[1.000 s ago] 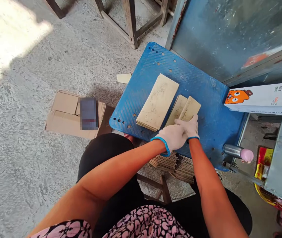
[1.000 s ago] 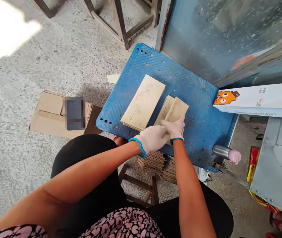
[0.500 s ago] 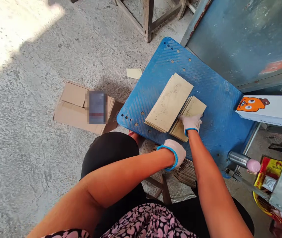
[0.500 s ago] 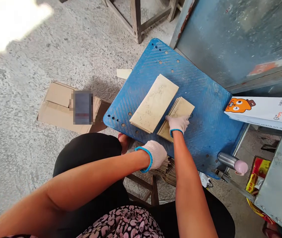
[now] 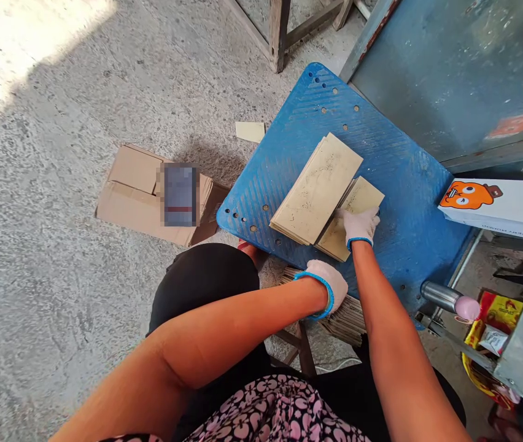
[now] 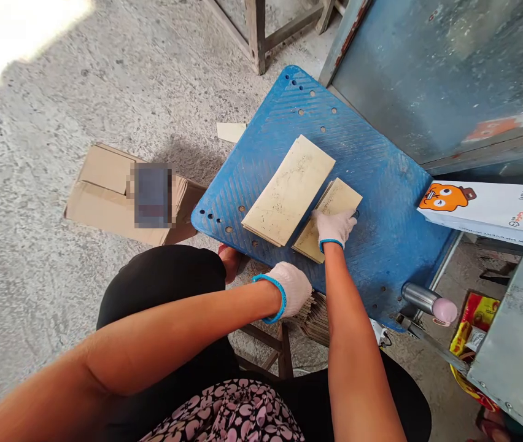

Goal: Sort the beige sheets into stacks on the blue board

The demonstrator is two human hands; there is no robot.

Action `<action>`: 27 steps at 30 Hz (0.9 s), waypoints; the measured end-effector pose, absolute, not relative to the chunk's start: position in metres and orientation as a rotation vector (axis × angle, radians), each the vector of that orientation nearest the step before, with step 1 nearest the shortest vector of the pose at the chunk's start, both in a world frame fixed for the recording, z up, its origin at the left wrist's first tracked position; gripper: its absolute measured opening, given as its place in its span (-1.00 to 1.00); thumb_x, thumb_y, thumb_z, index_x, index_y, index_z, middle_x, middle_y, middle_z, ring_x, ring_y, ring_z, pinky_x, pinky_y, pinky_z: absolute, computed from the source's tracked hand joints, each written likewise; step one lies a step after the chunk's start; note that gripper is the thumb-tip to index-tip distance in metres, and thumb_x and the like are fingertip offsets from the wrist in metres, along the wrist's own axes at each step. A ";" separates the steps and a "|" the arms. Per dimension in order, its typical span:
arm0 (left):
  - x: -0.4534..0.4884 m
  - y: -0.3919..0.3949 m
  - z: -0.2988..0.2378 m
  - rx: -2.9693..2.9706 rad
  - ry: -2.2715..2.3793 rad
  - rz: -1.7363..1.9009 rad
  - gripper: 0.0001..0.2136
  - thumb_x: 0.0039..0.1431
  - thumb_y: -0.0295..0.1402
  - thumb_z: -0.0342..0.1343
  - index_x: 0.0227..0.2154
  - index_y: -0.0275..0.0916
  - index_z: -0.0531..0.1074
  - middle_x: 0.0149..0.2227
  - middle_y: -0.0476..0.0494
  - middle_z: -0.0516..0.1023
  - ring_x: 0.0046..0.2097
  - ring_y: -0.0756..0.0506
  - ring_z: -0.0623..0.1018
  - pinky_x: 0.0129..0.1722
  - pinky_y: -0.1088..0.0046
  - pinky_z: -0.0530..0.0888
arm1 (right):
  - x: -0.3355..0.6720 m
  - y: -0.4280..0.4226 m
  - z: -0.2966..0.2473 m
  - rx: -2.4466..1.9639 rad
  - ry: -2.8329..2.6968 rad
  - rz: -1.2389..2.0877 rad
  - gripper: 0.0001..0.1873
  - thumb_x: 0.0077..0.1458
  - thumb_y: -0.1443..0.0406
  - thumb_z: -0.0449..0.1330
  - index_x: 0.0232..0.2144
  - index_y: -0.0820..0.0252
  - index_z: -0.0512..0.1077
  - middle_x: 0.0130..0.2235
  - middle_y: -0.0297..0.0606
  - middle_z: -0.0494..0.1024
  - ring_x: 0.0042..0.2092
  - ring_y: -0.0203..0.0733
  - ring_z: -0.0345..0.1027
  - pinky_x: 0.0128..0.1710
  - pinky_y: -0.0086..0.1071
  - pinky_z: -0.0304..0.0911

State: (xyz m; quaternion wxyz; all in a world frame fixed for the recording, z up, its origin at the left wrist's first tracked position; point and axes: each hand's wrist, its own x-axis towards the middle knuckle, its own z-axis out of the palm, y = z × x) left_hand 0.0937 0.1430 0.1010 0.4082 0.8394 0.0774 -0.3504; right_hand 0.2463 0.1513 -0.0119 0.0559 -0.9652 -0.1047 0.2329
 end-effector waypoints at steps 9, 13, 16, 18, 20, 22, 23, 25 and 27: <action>0.095 0.142 0.105 2.075 0.197 -0.906 -0.70 0.15 -0.58 0.14 -0.08 -0.48 0.64 -0.12 -0.59 0.66 -0.05 -0.49 0.64 -0.07 -0.10 0.55 | 0.258 0.153 -0.004 -2.950 -0.233 0.682 0.32 -0.05 -0.20 0.33 0.47 0.30 -0.21 0.37 0.23 0.13 0.40 0.18 0.09 0.36 -0.14 0.10; 0.098 0.137 0.102 2.073 0.217 -0.882 -0.73 0.13 -0.56 0.19 -0.12 -0.43 0.66 -0.18 -0.56 0.67 -0.10 -0.48 0.65 -0.10 -0.10 0.54 | 0.274 0.170 -0.012 -2.954 -0.156 0.734 0.39 -0.13 -0.23 0.37 0.46 0.31 -0.19 0.34 0.28 0.16 0.35 0.25 0.18 0.33 -0.05 0.15; 0.099 0.136 0.099 2.075 0.202 -0.893 -0.73 0.15 -0.53 0.19 -0.11 -0.41 0.66 -0.20 -0.55 0.67 -0.11 -0.46 0.66 -0.12 -0.10 0.53 | 0.280 0.183 -0.021 -2.973 -0.132 0.750 0.43 -0.22 -0.23 0.42 0.45 0.30 -0.16 0.33 0.29 0.16 0.35 0.27 0.18 0.31 -0.02 0.18; 0.100 0.137 0.099 2.081 0.197 -0.887 -0.73 0.15 -0.53 0.18 -0.10 -0.39 0.66 -0.20 -0.56 0.67 -0.10 -0.46 0.65 -0.13 -0.10 0.53 | 0.279 0.188 -0.025 -2.990 -0.114 0.740 0.45 -0.28 -0.22 0.44 0.45 0.28 -0.13 0.33 0.30 0.15 0.35 0.30 0.17 0.30 0.02 0.19; 0.100 0.138 0.099 2.084 0.188 -0.888 -0.72 0.15 -0.52 0.18 -0.10 -0.38 0.66 -0.19 -0.57 0.67 -0.08 -0.46 0.65 -0.12 -0.09 0.52 | 0.276 0.193 -0.027 -3.021 -0.098 0.711 0.46 -0.32 -0.19 0.47 0.44 0.25 -0.12 0.32 0.30 0.13 0.35 0.33 0.17 0.27 0.07 0.23; 0.099 0.138 0.100 2.086 0.168 -0.903 -0.72 0.16 -0.52 0.17 -0.09 -0.38 0.65 -0.16 -0.58 0.66 -0.06 -0.46 0.64 -0.12 -0.08 0.52 | 0.272 0.196 -0.027 -3.051 -0.083 0.684 0.45 -0.33 -0.15 0.48 0.44 0.23 -0.11 0.30 0.31 0.14 0.33 0.35 0.18 0.22 0.10 0.28; 0.099 0.139 0.101 2.087 0.157 -0.911 -0.71 0.17 -0.51 0.16 -0.08 -0.39 0.65 -0.14 -0.59 0.66 -0.06 -0.46 0.64 -0.12 -0.07 0.52 | 0.270 0.198 -0.026 -3.060 -0.077 0.671 0.44 -0.33 -0.13 0.48 0.44 0.22 -0.10 0.29 0.31 0.15 0.32 0.35 0.20 0.20 0.10 0.30; 0.099 0.139 0.101 2.085 0.141 -0.925 -0.71 0.19 -0.51 0.14 -0.07 -0.42 0.64 -0.10 -0.58 0.65 -0.04 -0.46 0.64 -0.11 -0.07 0.52 | 0.266 0.201 -0.023 -3.066 -0.065 0.648 0.41 -0.32 -0.11 0.49 0.44 0.20 -0.08 0.28 0.31 0.17 0.30 0.34 0.22 0.18 0.09 0.33; 0.099 0.139 0.102 2.082 0.136 -0.942 -0.70 0.20 -0.52 0.13 -0.06 -0.43 0.63 -0.08 -0.57 0.65 -0.04 -0.45 0.64 -0.11 -0.05 0.52 | 0.264 0.203 -0.021 -3.070 -0.049 0.650 0.40 -0.31 -0.10 0.50 0.44 0.18 -0.07 0.27 0.30 0.19 0.29 0.34 0.24 0.17 0.10 0.34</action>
